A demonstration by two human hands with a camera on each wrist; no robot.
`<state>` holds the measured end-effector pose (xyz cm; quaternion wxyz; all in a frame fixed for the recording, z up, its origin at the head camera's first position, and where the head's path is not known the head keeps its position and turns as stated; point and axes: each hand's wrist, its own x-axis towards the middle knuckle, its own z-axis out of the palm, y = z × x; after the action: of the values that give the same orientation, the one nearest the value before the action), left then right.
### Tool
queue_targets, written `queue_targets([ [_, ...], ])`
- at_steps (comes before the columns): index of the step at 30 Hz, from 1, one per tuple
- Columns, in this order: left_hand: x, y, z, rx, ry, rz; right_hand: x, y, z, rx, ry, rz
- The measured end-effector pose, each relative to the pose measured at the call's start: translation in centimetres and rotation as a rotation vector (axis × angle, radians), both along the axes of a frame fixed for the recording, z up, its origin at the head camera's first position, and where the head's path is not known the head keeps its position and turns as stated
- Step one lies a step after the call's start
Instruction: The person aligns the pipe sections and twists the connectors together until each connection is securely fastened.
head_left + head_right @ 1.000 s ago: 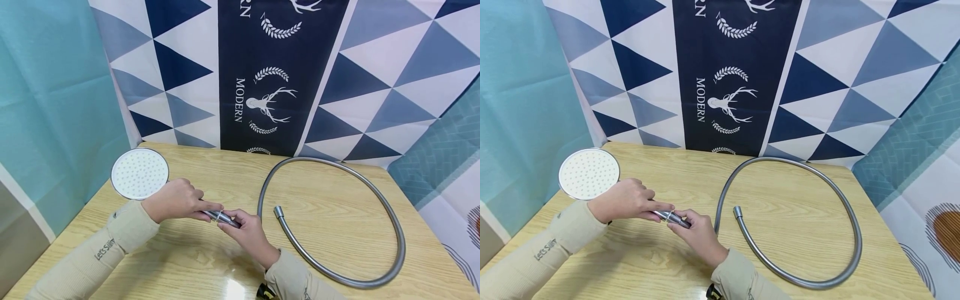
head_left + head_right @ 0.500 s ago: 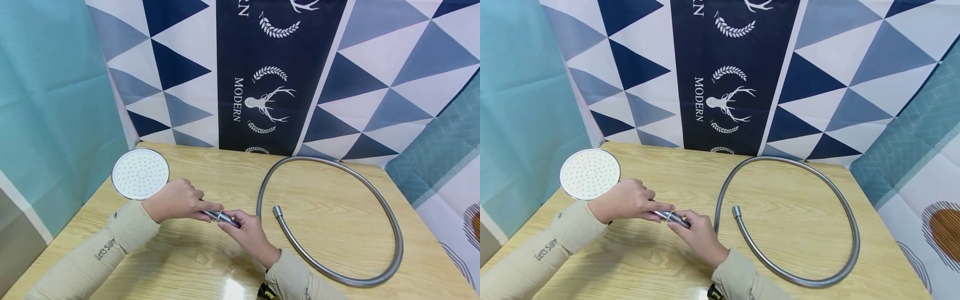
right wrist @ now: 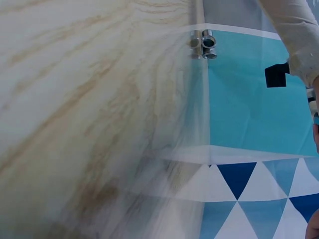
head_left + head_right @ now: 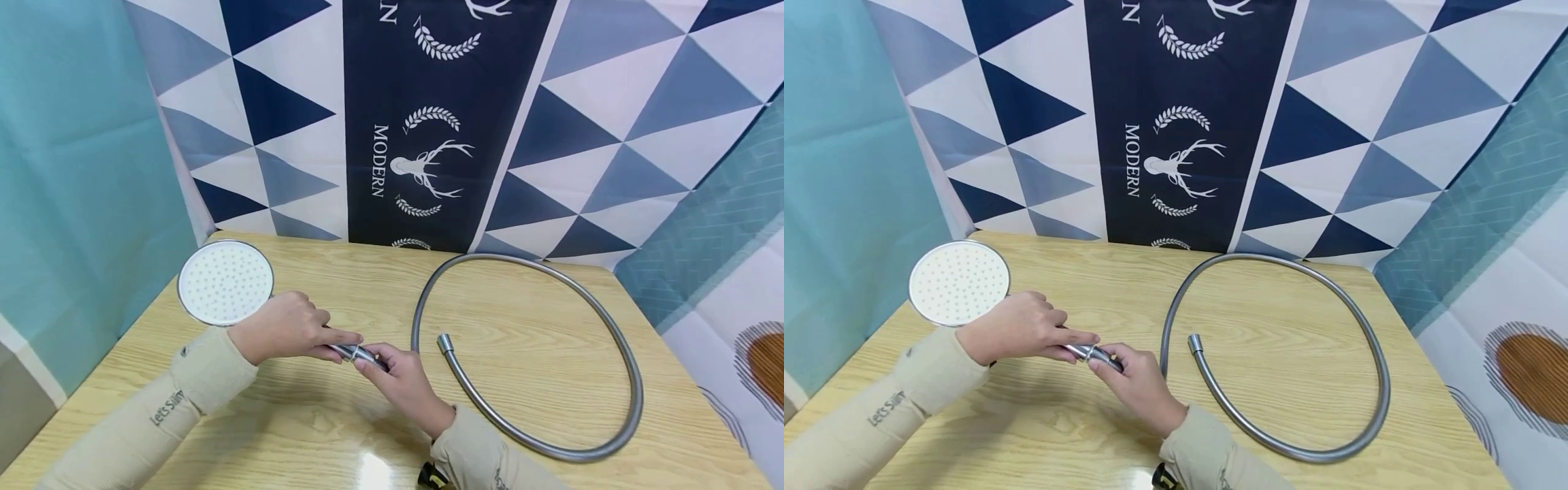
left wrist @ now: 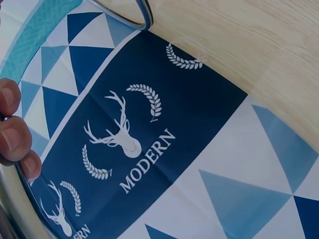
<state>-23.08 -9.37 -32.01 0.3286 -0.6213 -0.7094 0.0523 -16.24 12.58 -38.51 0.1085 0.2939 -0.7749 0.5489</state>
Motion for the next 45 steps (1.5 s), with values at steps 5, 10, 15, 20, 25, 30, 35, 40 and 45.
queue_targets([
  [5, -0.1, -0.1, 0.2, 0.018, 0.025, -0.01, -0.2, -0.2, 0.0, -0.003, 0.044, -0.005],
  [10, -0.1, 0.1, 0.3, 0.021, 0.037, -0.023, 0.0, -0.2, -0.3, -0.035, 0.034, -0.032],
  [15, -0.1, 0.3, 0.2, 0.016, 0.065, -0.013, 0.4, -0.3, -0.8, -0.083, 0.029, -0.07],
  [20, -0.2, 0.4, 0.1, 0.008, 0.072, 0.009, 0.5, -0.5, -1.2, -0.143, 0.069, -0.054],
  [25, -0.2, 0.4, -0.1, 0.014, 0.066, 0.008, 0.2, -0.5, -1.6, -0.191, 0.143, -0.026],
  [30, -0.2, 0.4, -0.2, 0.015, 0.07, 0.006, 0.1, -0.5, -1.4, -0.266, 0.078, 0.021],
  [35, -0.3, 0.5, -0.1, 0.024, 0.057, 0.003, 0.0, -0.3, -1.2, -0.279, 0.053, 0.032],
  [40, -0.3, 0.8, 0.1, 0.033, 0.06, -0.001, 0.0, -0.1, -1.0, -0.293, 0.048, 0.031],
  [45, -0.3, 0.9, -0.1, 0.046, 0.059, -0.016, 0.0, 0.0, -1.5, -0.292, 0.096, 0.037],
])
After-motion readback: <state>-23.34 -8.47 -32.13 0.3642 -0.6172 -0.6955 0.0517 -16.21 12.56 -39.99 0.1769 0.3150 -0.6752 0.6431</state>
